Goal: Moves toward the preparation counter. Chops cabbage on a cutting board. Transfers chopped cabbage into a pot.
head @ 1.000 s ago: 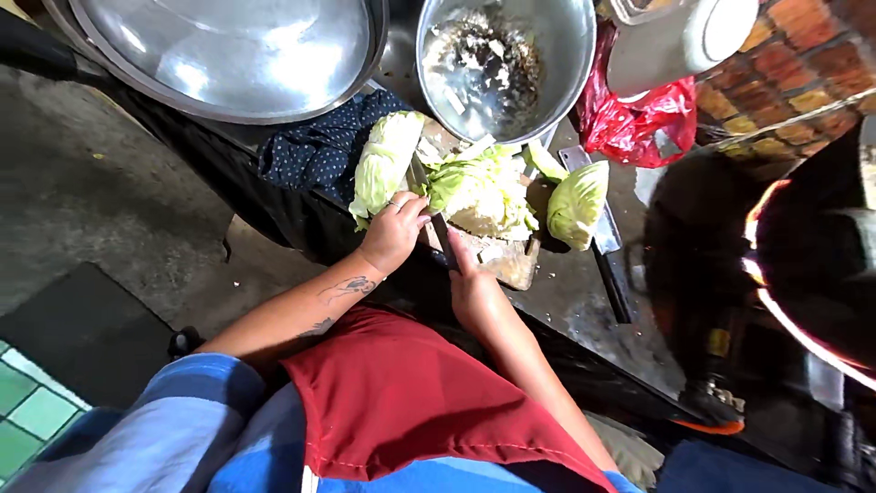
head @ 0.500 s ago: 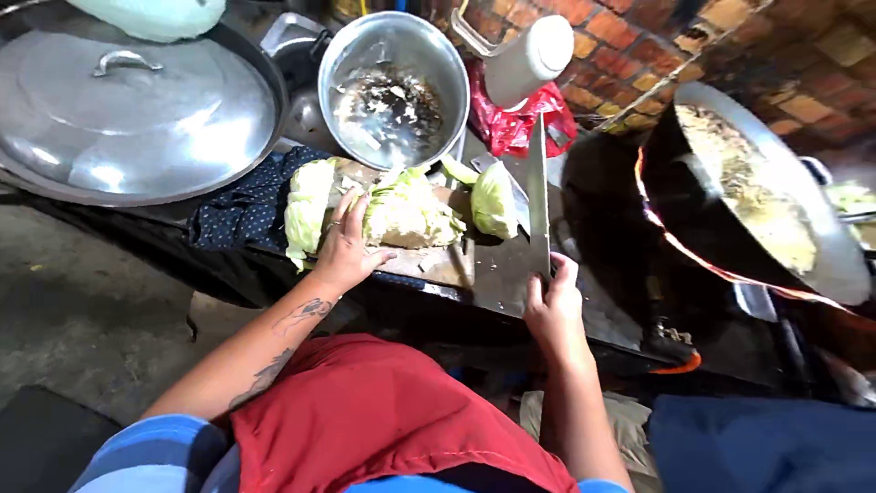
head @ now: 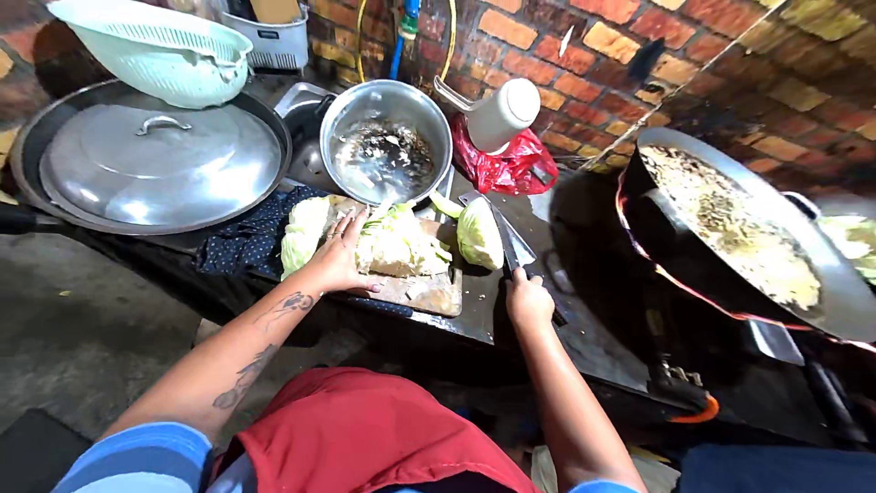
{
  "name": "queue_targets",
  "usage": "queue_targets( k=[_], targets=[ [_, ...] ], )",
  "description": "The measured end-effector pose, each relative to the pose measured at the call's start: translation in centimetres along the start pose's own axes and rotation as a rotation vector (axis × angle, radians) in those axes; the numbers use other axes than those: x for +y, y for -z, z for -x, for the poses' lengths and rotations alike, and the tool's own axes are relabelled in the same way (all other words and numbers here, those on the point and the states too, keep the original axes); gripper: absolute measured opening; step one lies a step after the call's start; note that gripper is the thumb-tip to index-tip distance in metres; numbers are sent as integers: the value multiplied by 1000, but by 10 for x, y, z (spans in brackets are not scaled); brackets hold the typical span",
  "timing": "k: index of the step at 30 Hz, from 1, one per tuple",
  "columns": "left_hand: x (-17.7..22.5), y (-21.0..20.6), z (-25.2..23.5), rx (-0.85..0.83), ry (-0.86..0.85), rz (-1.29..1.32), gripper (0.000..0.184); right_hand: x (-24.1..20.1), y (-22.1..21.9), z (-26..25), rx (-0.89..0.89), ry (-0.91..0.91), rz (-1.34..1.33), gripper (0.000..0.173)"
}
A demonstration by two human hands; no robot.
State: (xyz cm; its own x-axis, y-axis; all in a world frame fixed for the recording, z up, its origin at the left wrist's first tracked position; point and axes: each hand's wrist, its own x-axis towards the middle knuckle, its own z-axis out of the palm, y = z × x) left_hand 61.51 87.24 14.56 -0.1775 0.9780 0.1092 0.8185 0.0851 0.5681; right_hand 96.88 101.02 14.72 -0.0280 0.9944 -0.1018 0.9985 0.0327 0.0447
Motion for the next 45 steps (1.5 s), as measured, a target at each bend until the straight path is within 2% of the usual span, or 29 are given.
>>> queue_targets(
  k=[2,4,6,8,10,11,14,16,18,20,27,33,36,40,45],
  targets=[
    [2,2,-3,-55,9,-7,144,-2,9,-3,-19,-3,-29,45],
    [4,5,-5,-75,8,6,140,-7,34,10,65,52,-139,45],
    [7,8,-9,-101,27,22,138,-22,58,30,198,265,-380,52],
    [8,6,-10,-113,33,42,132,-48,66,45,129,530,-642,69],
    [5,1,-12,-85,4,79,123,-82,59,47,-43,679,-758,92],
    [3,-1,-13,-74,-12,93,117,-97,55,44,-96,688,-731,104],
    [-2,-6,-15,-60,-60,88,104,-129,46,26,-250,555,-531,135],
    [-6,-8,-16,-43,-110,109,99,-138,38,14,-352,490,-522,147],
    [-5,-7,-18,-53,-132,129,94,-145,33,8,-407,480,-514,151],
    [-3,-7,-19,-73,-113,130,89,-150,30,7,-416,500,-477,146],
    [6,-12,-18,-21,-125,159,78,-157,37,18,-383,498,-382,104],
    [6,-18,-14,91,-154,261,78,-156,23,16,-309,579,-636,79],
    [11,-16,-8,153,-184,288,77,-153,23,17,-302,603,-776,77],
    [25,-1,-2,169,-198,310,77,-148,44,26,-298,597,-813,77],
    [35,50,-33,157,-283,304,78,-160,90,17,-258,584,-887,78]
  ],
)
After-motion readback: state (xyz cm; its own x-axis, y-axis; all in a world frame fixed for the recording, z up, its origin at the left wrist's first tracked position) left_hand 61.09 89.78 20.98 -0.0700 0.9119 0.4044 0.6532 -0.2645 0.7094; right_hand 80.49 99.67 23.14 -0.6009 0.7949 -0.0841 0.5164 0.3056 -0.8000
